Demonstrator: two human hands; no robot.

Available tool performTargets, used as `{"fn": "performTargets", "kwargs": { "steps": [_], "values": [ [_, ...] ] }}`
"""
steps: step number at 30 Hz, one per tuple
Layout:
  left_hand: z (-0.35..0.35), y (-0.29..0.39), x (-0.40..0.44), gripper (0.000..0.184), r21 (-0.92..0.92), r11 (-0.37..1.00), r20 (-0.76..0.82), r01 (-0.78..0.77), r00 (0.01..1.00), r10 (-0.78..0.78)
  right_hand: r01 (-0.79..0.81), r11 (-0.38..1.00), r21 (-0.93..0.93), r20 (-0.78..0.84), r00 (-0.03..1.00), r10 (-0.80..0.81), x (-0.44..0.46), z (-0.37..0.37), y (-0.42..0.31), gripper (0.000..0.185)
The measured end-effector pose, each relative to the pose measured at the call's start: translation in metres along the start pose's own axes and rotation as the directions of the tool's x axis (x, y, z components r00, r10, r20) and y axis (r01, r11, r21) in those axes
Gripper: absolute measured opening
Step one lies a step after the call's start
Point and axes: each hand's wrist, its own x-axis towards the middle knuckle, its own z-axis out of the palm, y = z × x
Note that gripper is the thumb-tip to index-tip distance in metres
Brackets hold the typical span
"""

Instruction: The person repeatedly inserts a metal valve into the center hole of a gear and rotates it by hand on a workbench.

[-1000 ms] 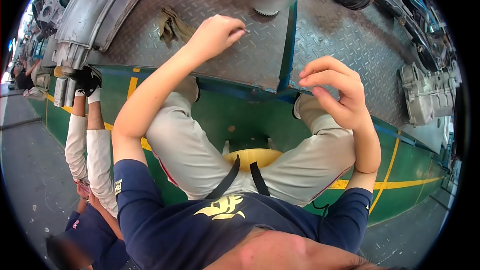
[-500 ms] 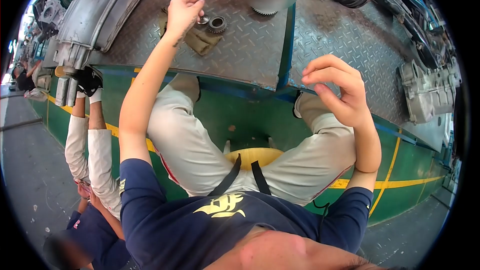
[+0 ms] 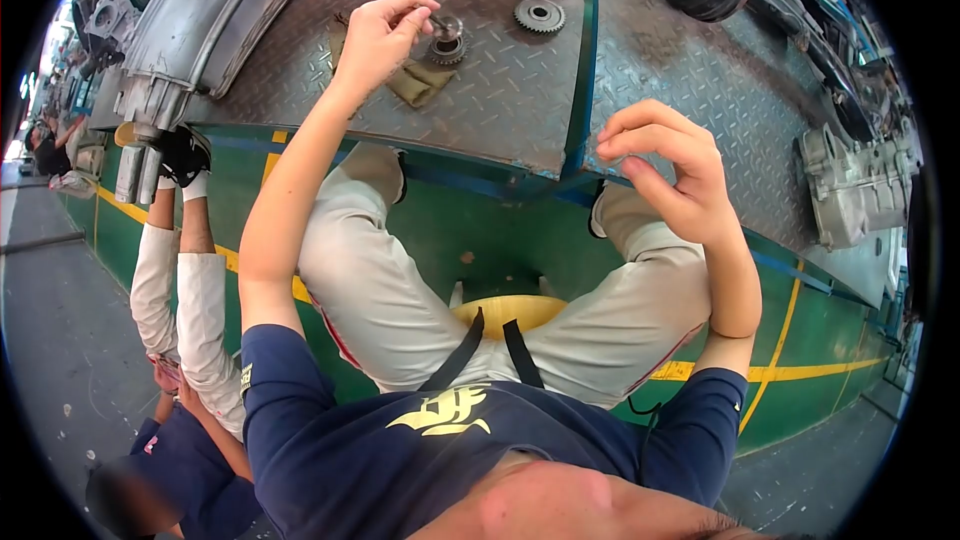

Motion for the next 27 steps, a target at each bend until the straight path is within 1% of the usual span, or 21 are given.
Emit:
{"fn": "performTargets", "kwargs": {
  "steps": [2, 3, 6, 9, 13, 16, 19, 22, 25, 27],
  "values": [
    [0.003, -0.001, 0.000, 0.018, -0.053, 0.999, 0.053, 0.008, 0.999, -0.005, 0.000, 1.000, 0.006, -0.006, 1.000, 0.000, 0.000, 0.000, -0.001, 0.022],
    [0.002, -0.001, -0.001, 0.020, -0.034, 0.999, 0.113, 0.028, 0.993, -0.024, -0.005, 1.000, 0.003, -0.006, 1.000, 0.005, -0.001, -0.001, -0.001, 0.022],
    [0.005, -0.009, 0.000, 0.020, -0.122, 0.990, 0.070, 0.066, 0.996, -0.058, -0.018, 1.000, 0.006, 0.001, 1.000, 0.018, -0.003, 0.000, 0.000, 0.022],
    [-0.002, -0.013, -0.002, 0.021, -0.169, 0.981, 0.033, 0.096, 0.995, -0.091, -0.035, 0.999, 0.022, 0.031, 0.999, 0.034, -0.005, 0.005, 0.003, 0.022],
    [-0.011, -0.020, -0.004, 0.021, -0.174, 0.978, -0.011, 0.117, 0.993, -0.121, -0.046, 0.999, 0.018, 0.053, 0.998, 0.045, -0.006, 0.005, 0.002, 0.022],
    [-0.012, -0.018, -0.007, 0.019, -0.107, 0.987, -0.011, 0.120, 0.992, -0.122, -0.040, 0.999, 0.021, 0.037, 0.999, 0.039, -0.006, 0.003, 0.003, 0.021],
    [-0.010, -0.018, -0.008, 0.019, 0.036, 0.995, -0.090, 0.091, 0.992, -0.087, -0.029, 0.999, 0.022, 0.026, 0.999, 0.028, -0.005, 0.001, 0.001, 0.021],
    [-0.006, 0.000, -0.011, 0.023, 0.234, 0.971, -0.125, 0.043, 0.992, -0.013, -0.017, 1.000, 0.023, 0.020, 1.000, 0.016, -0.005, 0.000, 0.000, 0.021],
    [-0.001, 0.018, -0.016, 0.027, 0.290, 0.957, -0.117, -0.011, 0.992, 0.047, -0.014, 1.000, 0.025, 0.016, 1.000, 0.013, -0.006, 0.000, 0.000, 0.020],
    [-0.003, 0.016, -0.015, 0.030, 0.366, 0.928, -0.097, -0.062, 0.990, 0.105, -0.016, 1.000, 0.026, 0.017, 1.000, 0.016, -0.006, 0.000, 0.000, 0.020]
  ]
}}
